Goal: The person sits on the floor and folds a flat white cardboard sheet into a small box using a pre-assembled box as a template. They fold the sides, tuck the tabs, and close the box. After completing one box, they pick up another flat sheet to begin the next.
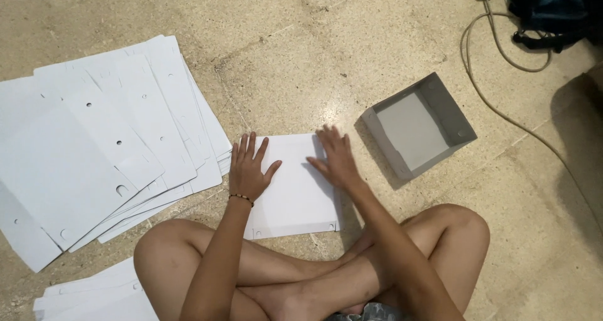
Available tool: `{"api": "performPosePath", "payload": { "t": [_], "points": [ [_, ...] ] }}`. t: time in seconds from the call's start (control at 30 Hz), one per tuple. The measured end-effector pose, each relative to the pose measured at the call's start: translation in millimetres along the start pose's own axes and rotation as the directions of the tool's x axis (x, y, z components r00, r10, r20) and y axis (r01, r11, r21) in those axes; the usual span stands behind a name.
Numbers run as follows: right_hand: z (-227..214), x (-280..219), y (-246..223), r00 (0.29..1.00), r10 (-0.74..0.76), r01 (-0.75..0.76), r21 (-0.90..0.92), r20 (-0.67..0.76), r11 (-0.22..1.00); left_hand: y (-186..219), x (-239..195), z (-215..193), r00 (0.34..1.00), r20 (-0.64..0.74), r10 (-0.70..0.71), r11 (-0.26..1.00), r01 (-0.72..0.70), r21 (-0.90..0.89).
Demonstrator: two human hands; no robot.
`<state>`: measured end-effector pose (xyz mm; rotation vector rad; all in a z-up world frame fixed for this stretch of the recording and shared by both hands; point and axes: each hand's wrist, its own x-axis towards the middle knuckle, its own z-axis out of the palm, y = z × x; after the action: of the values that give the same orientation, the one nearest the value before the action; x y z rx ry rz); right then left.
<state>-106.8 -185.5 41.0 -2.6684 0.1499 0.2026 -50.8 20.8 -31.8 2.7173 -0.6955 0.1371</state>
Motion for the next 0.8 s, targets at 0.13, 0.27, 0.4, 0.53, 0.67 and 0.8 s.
{"api": "performPosePath", "payload": {
  "t": [0.13, 0.27, 0.4, 0.53, 0.67, 0.8],
  "points": [
    [32.0, 3.1, 14.3, 0.997, -0.003, 0.021, -0.244, 0.075, 0.97, 4.3, 2.1, 3.0, 1.0, -0.021, 0.006, 0.993, -0.003, 0.119],
    [28.1, 23.8, 27.1, 0.996, 0.077, -0.061, -0.281, 0.047, 0.958, 31.4, -7.1, -19.3, 0.994, 0.113, -0.014, 0.991, -0.001, 0.132],
    [20.3, 27.8, 26.0, 0.995, 0.092, -0.097, -0.265, -0.03, 0.959, 42.4, -18.4, -20.8, 0.958, 0.28, -0.068, 0.998, 0.065, 0.02],
    [44.7, 14.5, 12.7, 0.994, 0.096, -0.11, -0.328, -0.059, 0.938, 42.5, -16.5, -22.4, 0.953, 0.292, -0.084, 0.996, 0.08, 0.025],
    [58.0, -30.6, -43.6, 0.993, 0.06, -0.02, -0.354, 0.104, 0.935, 42.4, -18.3, -17.6, 0.942, 0.321, -0.103, 0.995, 0.092, 0.049],
    [57.5, -41.0, -32.3, 0.966, -0.058, 0.158, -0.394, 0.253, 0.905, 42.7, -24.9, -21.0, 0.961, 0.263, -0.085, 0.996, 0.084, 0.018]
  ]
}}
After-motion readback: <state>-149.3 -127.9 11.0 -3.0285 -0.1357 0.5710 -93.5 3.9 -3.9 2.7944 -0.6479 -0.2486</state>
